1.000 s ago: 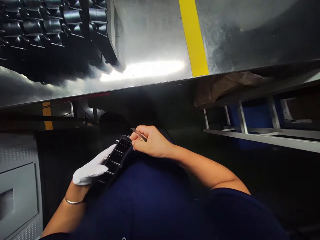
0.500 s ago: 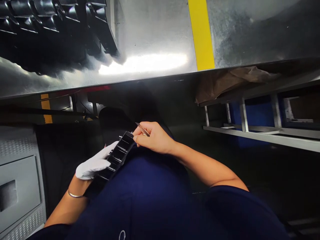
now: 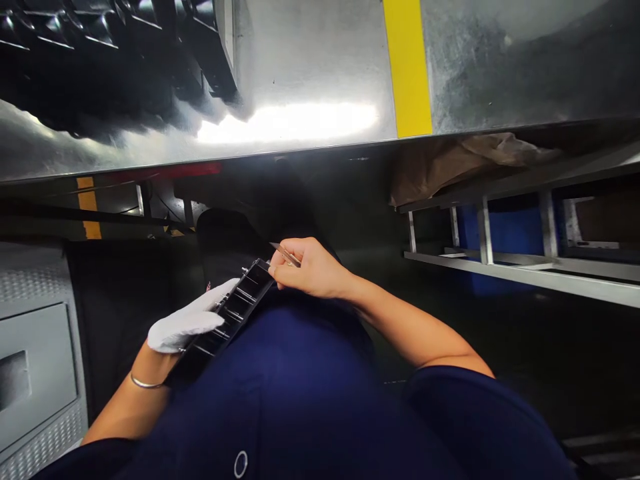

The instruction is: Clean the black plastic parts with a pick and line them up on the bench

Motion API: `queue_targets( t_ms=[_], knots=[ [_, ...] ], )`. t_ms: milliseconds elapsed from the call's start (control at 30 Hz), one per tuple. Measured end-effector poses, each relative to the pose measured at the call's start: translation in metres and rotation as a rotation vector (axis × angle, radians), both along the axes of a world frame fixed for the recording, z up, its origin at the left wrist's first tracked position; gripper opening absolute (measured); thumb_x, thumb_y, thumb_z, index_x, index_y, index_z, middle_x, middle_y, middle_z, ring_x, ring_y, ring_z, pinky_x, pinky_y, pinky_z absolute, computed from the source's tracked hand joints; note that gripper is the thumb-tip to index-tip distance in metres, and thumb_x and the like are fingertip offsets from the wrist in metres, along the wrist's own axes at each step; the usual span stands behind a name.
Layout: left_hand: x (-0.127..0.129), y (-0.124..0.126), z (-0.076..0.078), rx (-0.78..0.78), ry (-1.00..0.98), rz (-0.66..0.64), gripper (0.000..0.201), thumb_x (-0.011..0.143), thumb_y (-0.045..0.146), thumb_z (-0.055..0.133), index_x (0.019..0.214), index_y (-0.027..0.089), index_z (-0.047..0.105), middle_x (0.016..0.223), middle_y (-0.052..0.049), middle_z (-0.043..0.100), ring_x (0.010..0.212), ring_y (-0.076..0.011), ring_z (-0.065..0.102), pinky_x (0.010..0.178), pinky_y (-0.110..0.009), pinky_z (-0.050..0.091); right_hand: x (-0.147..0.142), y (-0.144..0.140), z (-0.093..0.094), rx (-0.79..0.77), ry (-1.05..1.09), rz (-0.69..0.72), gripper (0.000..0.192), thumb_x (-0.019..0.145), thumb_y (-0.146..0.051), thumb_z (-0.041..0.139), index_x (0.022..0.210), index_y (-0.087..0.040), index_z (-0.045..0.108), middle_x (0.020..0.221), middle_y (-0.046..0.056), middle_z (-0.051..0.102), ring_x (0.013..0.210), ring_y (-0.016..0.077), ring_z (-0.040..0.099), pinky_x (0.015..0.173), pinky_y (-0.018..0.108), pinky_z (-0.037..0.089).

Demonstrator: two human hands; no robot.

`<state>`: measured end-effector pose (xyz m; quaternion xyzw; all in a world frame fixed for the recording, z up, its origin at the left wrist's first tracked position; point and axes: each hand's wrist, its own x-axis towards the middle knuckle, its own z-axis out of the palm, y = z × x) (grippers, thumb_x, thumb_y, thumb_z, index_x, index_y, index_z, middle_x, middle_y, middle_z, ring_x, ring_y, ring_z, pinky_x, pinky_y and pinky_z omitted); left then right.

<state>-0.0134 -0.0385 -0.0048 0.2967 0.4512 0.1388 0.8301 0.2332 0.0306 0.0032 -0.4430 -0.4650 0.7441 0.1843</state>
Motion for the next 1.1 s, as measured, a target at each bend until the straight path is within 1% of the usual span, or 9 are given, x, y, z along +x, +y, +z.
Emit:
queue_targets(
  t_ms=[133,267,400,567,767,833,900,1000,1100],
  knots=[
    [0.002,0.003,0.003,-0.011,-0.016,0.013,0.070,0.069,0.046,0.075,0.131,0.022,0.055,0.137,-0.007,0.056,0.132,-0.0358,0.040,0.113,-0.048,0.026,0.002,0.002,0.000,-0.020,0.029,0.020,0.004,0.064,-0.013,0.057,0.068,-0.016,0.057,0.057,-0.003,0.062,0.053,0.0078,0.053,0.049,0.019,0.035],
    [0.003,0.003,0.003,-0.046,-0.013,0.038,0.068,0.067,0.046,0.077,0.129,0.025,0.058,0.134,-0.006,0.059,0.135,-0.0365,0.038,0.112,-0.048,0.028,0.001,0.002,-0.001,-0.017,0.031,0.011,0.002,0.066,-0.014,0.058,0.066,-0.016,0.057,0.054,-0.004,0.060,0.050,0.0068,0.049,0.047,0.019,0.034],
    [0.003,0.003,0.002,-0.051,-0.021,0.060,0.066,0.067,0.044,0.077,0.129,0.025,0.059,0.140,-0.006,0.055,0.139,-0.0355,0.033,0.115,-0.048,0.022,0.000,0.002,-0.002,0.000,0.018,-0.004,0.003,0.068,-0.014,0.058,0.065,-0.016,0.057,0.052,-0.005,0.058,0.047,0.0055,0.045,0.046,0.019,0.032],
    [0.002,0.003,0.002,-0.057,-0.005,0.056,0.069,0.067,0.047,0.077,0.129,0.024,0.058,0.142,-0.006,0.053,0.139,-0.0358,0.032,0.117,-0.049,0.017,0.001,0.003,-0.002,-0.030,0.067,-0.003,0.004,0.064,-0.012,0.057,0.066,-0.016,0.056,0.054,-0.004,0.061,0.049,0.0065,0.050,0.047,0.019,0.034],
    [0.006,0.008,0.005,0.016,-0.076,0.037,0.063,0.071,0.043,0.075,0.128,0.023,0.059,0.132,-0.007,0.060,0.127,-0.0316,0.047,0.111,-0.044,0.031,0.001,0.002,-0.002,-0.007,0.032,-0.006,0.007,0.068,-0.016,0.062,0.065,-0.016,0.056,0.052,-0.005,0.058,0.047,0.0058,0.046,0.046,0.019,0.033],
    [0.007,0.008,0.002,-0.005,-0.133,0.075,0.059,0.072,0.039,0.075,0.126,0.022,0.061,0.118,-0.006,0.067,0.113,-0.0266,0.058,0.101,-0.038,0.043,-0.002,0.002,-0.002,0.025,-0.009,-0.023,0.018,0.073,-0.024,0.066,0.063,-0.016,0.054,0.049,-0.005,0.055,0.044,0.0046,0.042,0.044,0.019,0.031],
    [0.006,0.005,-0.004,-0.124,-0.254,0.086,0.054,0.074,0.041,0.071,0.122,0.019,0.062,0.096,-0.006,0.070,0.082,-0.0207,0.067,0.075,-0.031,0.054,-0.006,0.001,-0.001,0.053,-0.030,-0.061,0.033,0.078,-0.038,0.066,0.059,-0.017,0.050,0.047,-0.005,0.054,0.041,0.0040,0.040,0.043,0.019,0.030],
    [0.003,0.003,-0.014,-0.296,-0.442,0.075,0.051,0.080,0.048,0.058,0.118,0.015,0.063,0.076,-0.007,0.067,0.048,-0.0157,0.060,0.041,-0.026,0.047,-0.013,0.001,0.001,0.061,0.002,-0.137,0.047,0.083,-0.055,0.058,0.057,-0.018,0.045,0.046,-0.005,0.052,0.038,0.0034,0.038,0.040,0.019,0.030],
    [0.000,0.008,-0.016,-0.270,-0.470,0.074,0.050,0.080,0.047,0.057,0.117,0.013,0.063,0.074,-0.008,0.066,0.046,-0.0156,0.058,0.038,-0.025,0.044,-0.017,0.002,0.005,0.052,0.043,-0.177,0.051,0.082,-0.061,0.057,0.057,-0.019,0.043,0.046,-0.006,0.051,0.036,0.0025,0.036,0.037,0.018,0.028]
  ],
)
